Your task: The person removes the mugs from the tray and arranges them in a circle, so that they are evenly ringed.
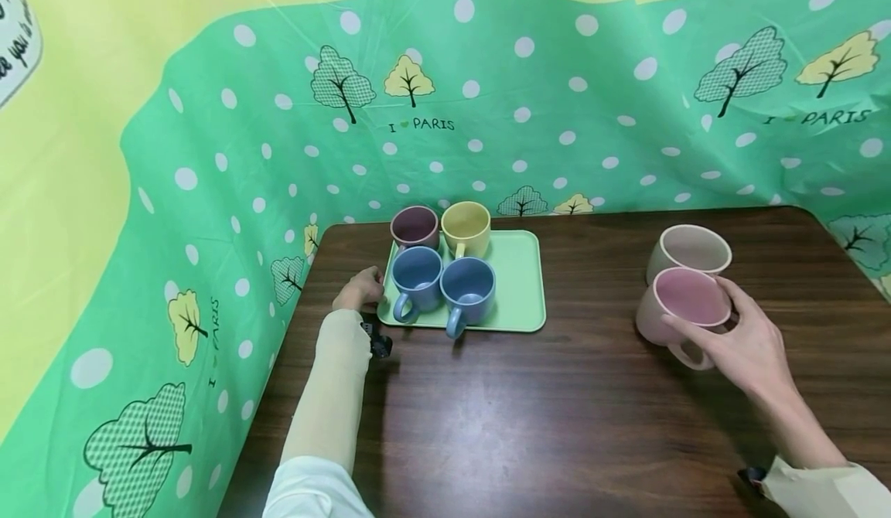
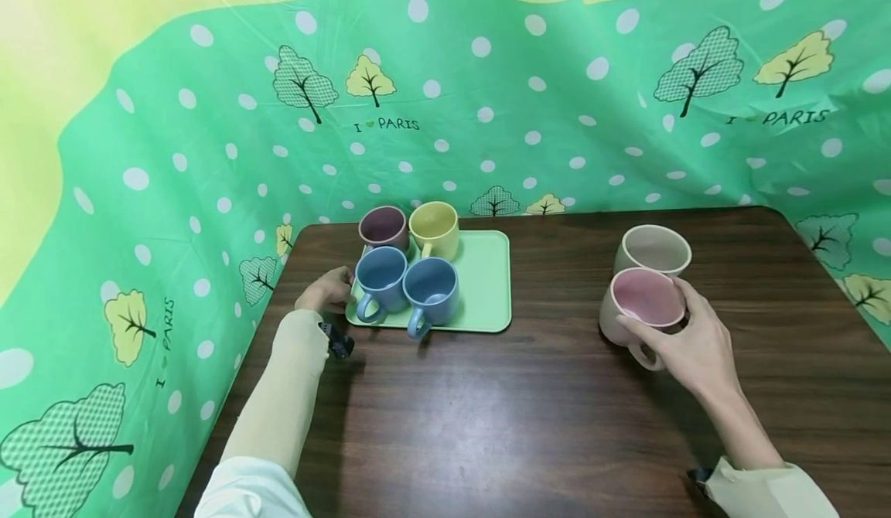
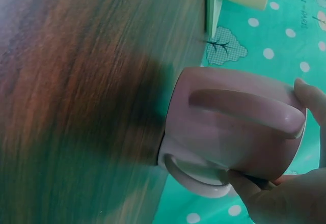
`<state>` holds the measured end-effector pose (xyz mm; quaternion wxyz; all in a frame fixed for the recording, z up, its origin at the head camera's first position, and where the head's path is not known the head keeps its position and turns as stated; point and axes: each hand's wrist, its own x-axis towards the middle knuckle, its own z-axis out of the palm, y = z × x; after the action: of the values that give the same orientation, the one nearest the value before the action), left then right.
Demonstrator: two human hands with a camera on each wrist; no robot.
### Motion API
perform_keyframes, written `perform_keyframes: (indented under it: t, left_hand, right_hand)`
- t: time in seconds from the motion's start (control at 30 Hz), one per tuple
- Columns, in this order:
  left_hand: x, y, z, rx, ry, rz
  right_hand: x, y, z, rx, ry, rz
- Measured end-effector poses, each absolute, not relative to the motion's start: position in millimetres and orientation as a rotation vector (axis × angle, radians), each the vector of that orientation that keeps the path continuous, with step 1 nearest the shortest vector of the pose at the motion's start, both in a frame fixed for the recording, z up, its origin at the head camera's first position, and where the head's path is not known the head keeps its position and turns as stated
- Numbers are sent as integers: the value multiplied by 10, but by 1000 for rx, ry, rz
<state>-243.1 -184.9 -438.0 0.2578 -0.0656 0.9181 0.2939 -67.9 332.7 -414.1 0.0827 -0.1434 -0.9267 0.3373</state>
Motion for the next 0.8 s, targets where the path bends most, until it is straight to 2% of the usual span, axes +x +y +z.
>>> perform_keyframes:
  t: [0.8]
  left_hand:
    - [-2451,-1825,-4398,-221,2475,834]
  right_hand:
    - [-606,3403,-4225,-495,-2723,1006]
